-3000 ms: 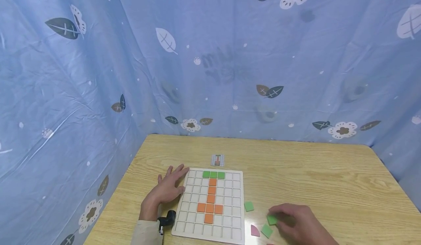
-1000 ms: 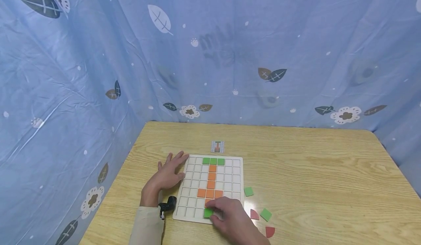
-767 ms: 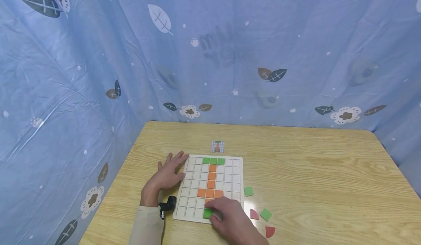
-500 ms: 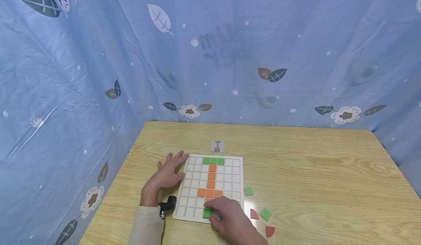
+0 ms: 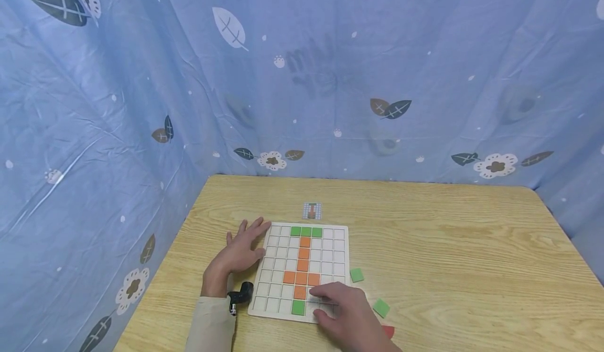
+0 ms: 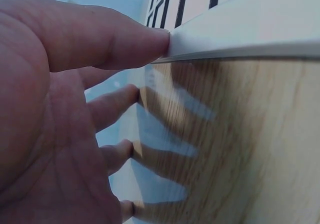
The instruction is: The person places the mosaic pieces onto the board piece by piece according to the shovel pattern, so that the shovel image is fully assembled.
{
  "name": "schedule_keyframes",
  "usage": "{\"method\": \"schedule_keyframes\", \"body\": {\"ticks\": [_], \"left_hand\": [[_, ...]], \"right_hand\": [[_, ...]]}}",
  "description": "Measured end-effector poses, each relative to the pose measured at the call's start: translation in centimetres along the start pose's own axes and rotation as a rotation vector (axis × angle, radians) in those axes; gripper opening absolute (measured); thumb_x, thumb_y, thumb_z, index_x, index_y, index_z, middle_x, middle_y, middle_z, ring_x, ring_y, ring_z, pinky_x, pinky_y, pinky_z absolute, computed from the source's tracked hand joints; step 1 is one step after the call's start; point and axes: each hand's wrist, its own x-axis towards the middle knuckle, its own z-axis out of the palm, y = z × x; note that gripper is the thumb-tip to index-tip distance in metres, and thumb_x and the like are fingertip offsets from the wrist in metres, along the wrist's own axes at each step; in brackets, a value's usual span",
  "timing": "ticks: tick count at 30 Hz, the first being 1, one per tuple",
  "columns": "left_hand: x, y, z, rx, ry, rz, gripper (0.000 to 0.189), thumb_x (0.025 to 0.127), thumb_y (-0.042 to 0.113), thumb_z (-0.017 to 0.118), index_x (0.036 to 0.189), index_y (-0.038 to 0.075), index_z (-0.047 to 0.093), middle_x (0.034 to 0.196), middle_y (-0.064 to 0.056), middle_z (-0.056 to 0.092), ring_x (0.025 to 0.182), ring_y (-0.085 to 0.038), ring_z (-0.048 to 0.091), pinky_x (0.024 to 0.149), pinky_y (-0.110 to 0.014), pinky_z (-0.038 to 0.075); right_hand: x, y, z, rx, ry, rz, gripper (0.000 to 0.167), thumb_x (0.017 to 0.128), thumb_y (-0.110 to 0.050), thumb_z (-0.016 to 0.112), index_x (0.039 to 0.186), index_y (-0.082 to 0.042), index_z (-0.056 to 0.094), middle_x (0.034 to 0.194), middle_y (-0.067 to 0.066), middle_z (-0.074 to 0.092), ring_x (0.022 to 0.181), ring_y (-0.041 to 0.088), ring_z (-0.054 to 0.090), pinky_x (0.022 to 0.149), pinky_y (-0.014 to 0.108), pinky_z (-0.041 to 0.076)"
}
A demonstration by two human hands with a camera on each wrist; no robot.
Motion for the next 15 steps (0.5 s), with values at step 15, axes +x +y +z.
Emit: {"method": "schedule_keyframes", "body": {"ticks": [15], "left_hand": [[0.1,-0.1,0.2,-0.006,0.007,0.005,0.074,0.095,0.007,0.064,0.167,0.019,0.049,0.181,-0.012,0.031,0.17,-0.049,0.005,0.127,-0.083,-0.011]], "right_hand": [[-4.7,3.2,-6.2,-0.141,0.223,0.053,0.054,0.062,0.011,0.098,0.108,-0.014,0.084,0.098,-0.002,0.085,0.089,-0.006,0.077,0.085,0.004,0.056]]}}
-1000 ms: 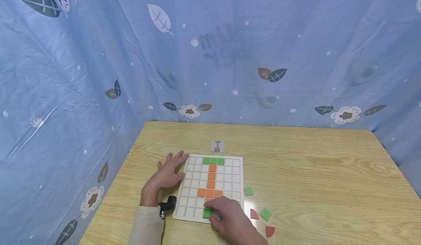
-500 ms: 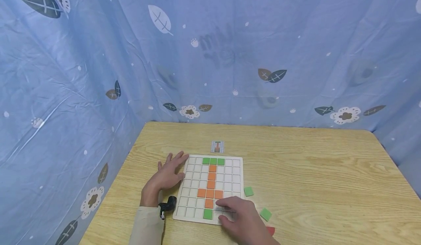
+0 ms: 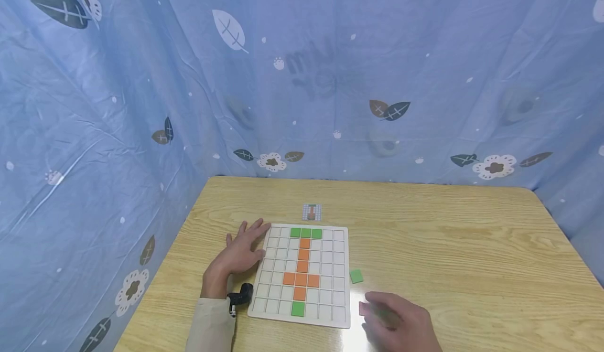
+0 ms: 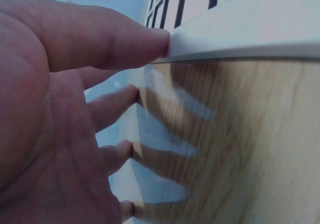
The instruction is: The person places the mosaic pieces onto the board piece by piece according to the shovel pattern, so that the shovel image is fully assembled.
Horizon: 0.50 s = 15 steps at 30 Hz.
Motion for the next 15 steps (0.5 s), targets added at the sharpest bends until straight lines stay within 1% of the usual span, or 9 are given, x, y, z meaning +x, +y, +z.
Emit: {"method": "schedule_keyframes", "body": {"ticks": [3,6,10,15], "left_hand": [[0.1,0.0,0.0,0.0,0.005,0.001,0.074,0.095,0.006,0.064,0.166,0.019,0.05,0.181,-0.012,0.032,0.17,-0.049,0.005,0.127,-0.083,-0.011],[0.1,0.0,0.0,0.009,0.006,0.001,0.074,0.095,0.006,0.064,0.166,0.02,0.05,0.181,-0.012,0.032,0.17,-0.049,0.005,0.127,-0.083,-0.011],[0.1,0.0,0.0,0.013,0.004,-0.002,0.074,0.095,0.007,0.064,0.166,0.02,0.05,0.18,-0.012,0.032,0.17,-0.049,0.006,0.127,-0.083,-0.01],[0.1,0.0,0.1,0.016,0.004,0.0,0.075,0.094,0.007,0.064,0.166,0.02,0.05,0.18,-0.012,0.032,0.17,-0.049,0.006,0.127,-0.083,-0.01]], "right_hand": [[-0.5,0.1,-1.0,-0.048,0.03,0.077,0.055,0.062,0.009,0.099,0.108,-0.017,0.084,0.098,-0.005,0.085,0.09,-0.008,0.076,0.087,0.001,0.053],[-0.8,0.2,-1.8,-0.095,0.028,0.149,0.056,0.063,0.005,0.1,0.109,-0.022,0.084,0.096,-0.01,0.085,0.09,-0.009,0.075,0.09,-0.002,0.048],[-1.0,0.2,-2.1,-0.124,0.018,0.189,0.053,0.065,0.0,0.102,0.11,-0.021,0.085,0.094,-0.011,0.084,0.089,-0.008,0.074,0.09,-0.003,0.045],[-1.0,0.3,-2.0,-0.149,0.025,0.216,0.049,0.066,-0.005,0.103,0.108,-0.021,0.085,0.096,-0.008,0.085,0.091,-0.008,0.074,0.088,-0.003,0.045]]}}
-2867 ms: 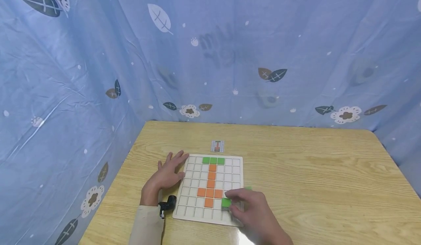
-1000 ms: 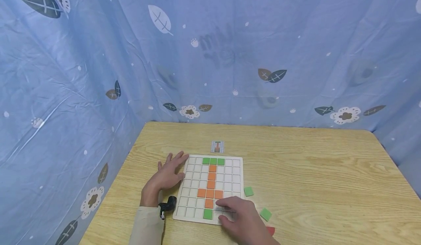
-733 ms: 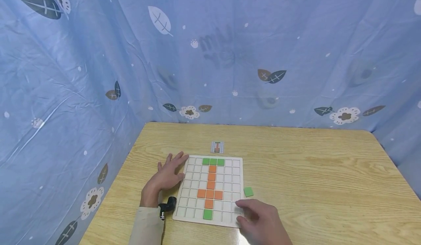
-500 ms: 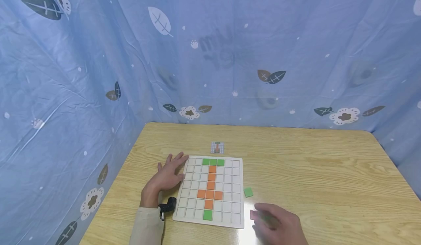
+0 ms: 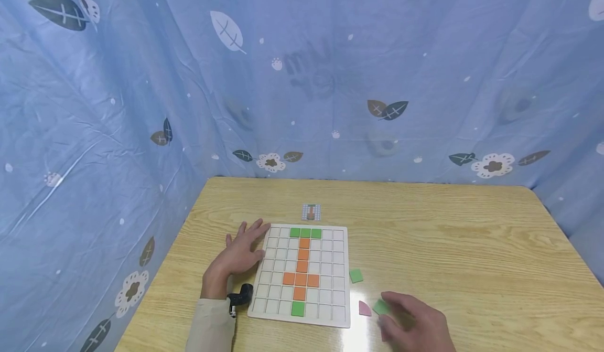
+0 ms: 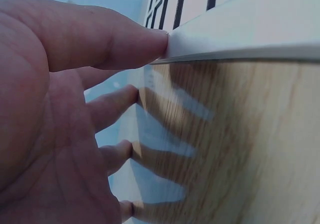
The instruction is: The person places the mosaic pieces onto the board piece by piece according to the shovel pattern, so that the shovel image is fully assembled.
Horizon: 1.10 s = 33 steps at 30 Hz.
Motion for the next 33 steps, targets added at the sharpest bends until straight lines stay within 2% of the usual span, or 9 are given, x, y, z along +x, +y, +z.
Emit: {"method": "schedule_keyframes", "body": {"ticks": [4,12,24,33], "left_hand": [[0.0,0.0,0.0,0.003,-0.002,0.001,0.074,0.095,0.007,0.064,0.166,0.02,0.049,0.181,-0.012,0.032,0.17,-0.049,0.006,0.127,-0.083,-0.01],[0.0,-0.1,0.0,-0.006,0.0,0.002,0.074,0.095,0.007,0.065,0.167,0.019,0.049,0.181,-0.012,0.031,0.17,-0.05,0.005,0.126,-0.083,-0.011],[-0.1,0.0,0.0,-0.013,0.004,0.004,0.076,0.094,0.007,0.064,0.166,0.02,0.05,0.18,-0.011,0.032,0.17,-0.05,0.006,0.127,-0.082,-0.01],[-0.1,-0.1,0.0,-0.003,0.001,0.001,0.075,0.094,0.007,0.064,0.167,0.02,0.049,0.181,-0.011,0.031,0.17,-0.049,0.005,0.127,-0.082,-0.01]], "right_hand": [[-0.1,0.1,0.2,-0.033,0.001,0.018,0.047,0.066,-0.007,0.103,0.107,-0.021,0.086,0.099,-0.009,0.084,0.092,-0.01,0.07,0.086,-0.004,0.044],[0.1,0.7,0.9,-0.091,0.01,-0.013,0.051,0.061,-0.002,0.101,0.104,-0.024,0.086,0.097,-0.013,0.083,0.09,-0.011,0.069,0.084,-0.004,0.043],[-0.2,0.8,1.1,-0.081,0.018,-0.016,0.053,0.062,0.003,0.099,0.107,-0.023,0.085,0.096,-0.011,0.082,0.085,-0.009,0.067,0.082,-0.003,0.044],[0.5,0.5,0.7,-0.071,0.018,-0.04,0.05,0.065,0.005,0.096,0.106,-0.022,0.085,0.093,-0.014,0.082,0.083,-0.009,0.07,0.083,-0.003,0.045]]}}
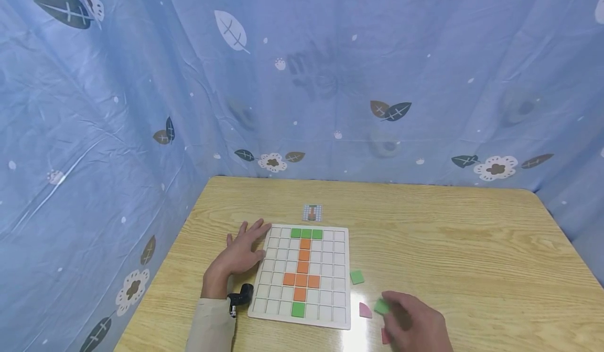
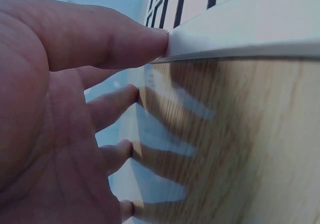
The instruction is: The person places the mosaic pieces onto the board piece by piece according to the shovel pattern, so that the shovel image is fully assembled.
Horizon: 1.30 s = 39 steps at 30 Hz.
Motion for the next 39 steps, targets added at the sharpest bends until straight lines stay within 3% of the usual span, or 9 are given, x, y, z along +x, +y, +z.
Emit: {"method": "schedule_keyframes", "body": {"ticks": [8,16,24,34,39], "left_hand": [[0.0,0.0,-0.2,0.001,-0.001,0.002,0.075,0.095,0.007,0.064,0.167,0.02,0.048,0.181,-0.011,0.031,0.17,-0.049,0.005,0.127,-0.082,-0.011],[-0.1,0.0,-0.1,-0.001,0.001,-0.002,0.074,0.095,0.008,0.064,0.167,0.02,0.049,0.181,-0.011,0.031,0.17,-0.048,0.005,0.128,-0.082,-0.011],[-0.1,0.0,0.0,-0.002,-0.002,-0.003,0.075,0.095,0.008,0.064,0.167,0.02,0.049,0.181,-0.011,0.031,0.17,-0.049,0.005,0.128,-0.082,-0.011],[0.0,-0.1,0.1,0.01,0.002,0.0,0.074,0.095,0.008,0.064,0.167,0.02,0.049,0.181,-0.011,0.032,0.17,-0.049,0.005,0.128,-0.082,-0.009],[0.1,-0.1,0.1,0.009,0.005,-0.001,0.074,0.094,0.008,0.064,0.166,0.019,0.05,0.18,-0.012,0.032,0.17,-0.049,0.006,0.128,-0.082,-0.009]], "right_hand": [[1.9,-0.7,-0.9,0.052,-0.073,-0.107,0.053,0.066,0.007,0.097,0.11,-0.02,0.084,0.1,-0.011,0.083,0.088,-0.005,0.075,0.083,0.0,0.051],[3.8,-3.4,-0.8,0.114,-0.154,-0.109,0.047,0.075,0.002,0.094,0.112,-0.024,0.084,0.104,-0.018,0.082,0.092,-0.002,0.074,0.084,0.003,0.051],[4.8,-5.3,0.3,0.186,-0.204,-0.149,0.047,0.08,0.005,0.087,0.116,-0.023,0.082,0.104,-0.02,0.081,0.088,0.0,0.074,0.081,0.009,0.054],[5.4,-6.4,2.7,0.274,-0.202,-0.254,0.044,0.078,0.006,0.088,0.113,-0.02,0.083,0.107,-0.014,0.082,0.089,0.003,0.076,0.087,0.009,0.055],[5.3,-6.6,4.0,0.294,-0.216,-0.256,0.044,0.076,0.009,0.087,0.11,-0.019,0.083,0.106,-0.014,0.083,0.089,0.002,0.077,0.087,0.012,0.058]]}}
